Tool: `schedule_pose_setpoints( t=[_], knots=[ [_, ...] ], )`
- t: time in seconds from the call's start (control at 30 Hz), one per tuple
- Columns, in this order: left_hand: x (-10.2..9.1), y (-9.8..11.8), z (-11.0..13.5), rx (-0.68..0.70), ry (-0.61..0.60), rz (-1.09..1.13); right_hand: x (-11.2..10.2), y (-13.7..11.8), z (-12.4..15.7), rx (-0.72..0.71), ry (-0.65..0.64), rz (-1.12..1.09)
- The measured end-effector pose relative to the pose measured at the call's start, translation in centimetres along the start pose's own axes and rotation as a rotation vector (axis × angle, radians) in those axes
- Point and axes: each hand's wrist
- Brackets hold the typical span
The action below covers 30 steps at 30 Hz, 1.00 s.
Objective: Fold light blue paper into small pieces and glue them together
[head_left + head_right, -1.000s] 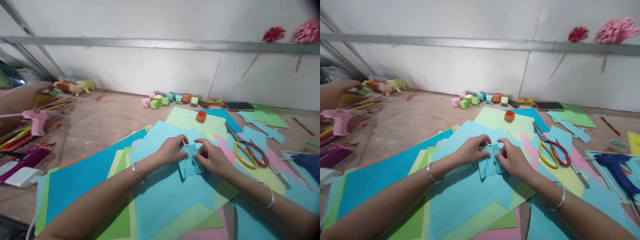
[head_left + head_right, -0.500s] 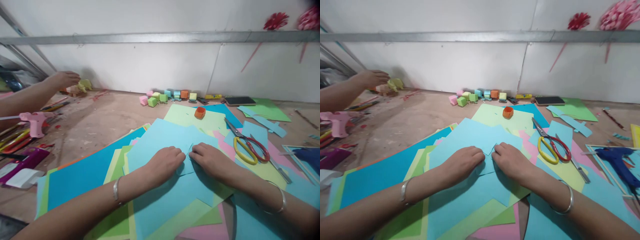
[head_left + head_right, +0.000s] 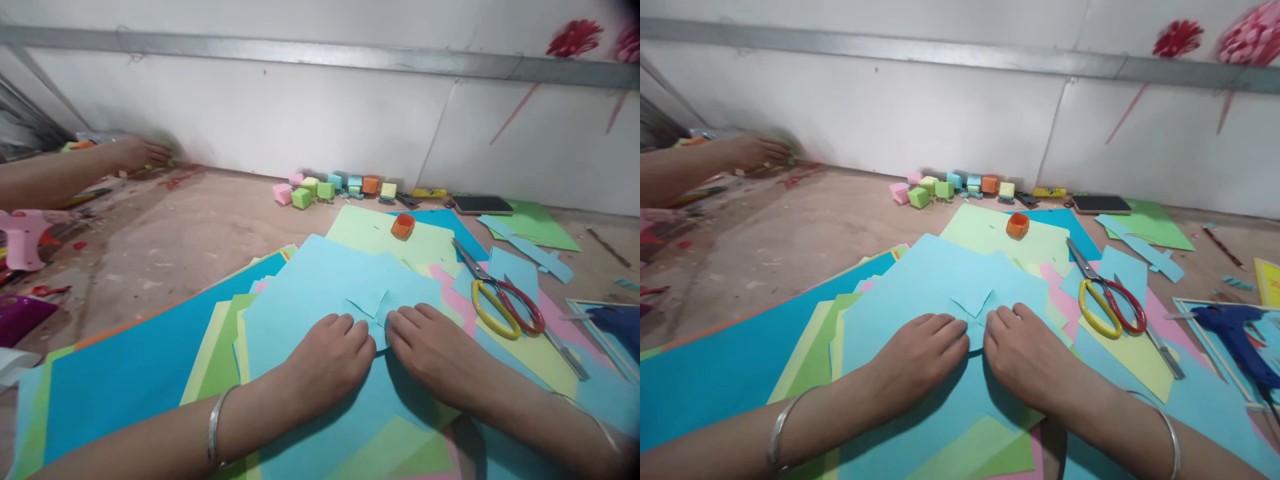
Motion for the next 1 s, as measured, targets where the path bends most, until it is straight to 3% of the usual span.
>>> schedule_pose_setpoints(
  t=[0.13,0.3,0.47,0.53,0.73,1.0],
  knots=[
    [0.6,-0.8,0.1,-0.053,0.069,0.113,0.1,-0.4,-0.2,0.001,0.025,-0.063],
    [0.9,-1.6,0.1,-0.153,0.163,0.283,1.7,0.1,-0.6,0.065,0.077,-0.194],
    [0.9,-1.4,0.0,-0.331,0.254,0.451,2.8,1.3,-1.3,0.285,-0.068,-0.610],
    [0.9,-1.5,-0.2,-0.374,0.248,0.458,2.7,1.3,-1.4,0.335,-0.115,-0.681],
    [0.9,-1.9,-0.8,-0.450,0.186,0.392,2.5,0.7,-1.3,0.496,-0.123,-0.549],
    [0.4,-2.1,-1.3,-0.545,0.077,0.414,2.9,0.5,-1.5,0.567,-0.125,-0.455]
  ],
)
Point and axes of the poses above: each hand's wrist, its own z-axis away from the middle knuckle, its own x-axis out of the palm, y = z × x, and after that the axes turned 14 degrees about x, right-handed
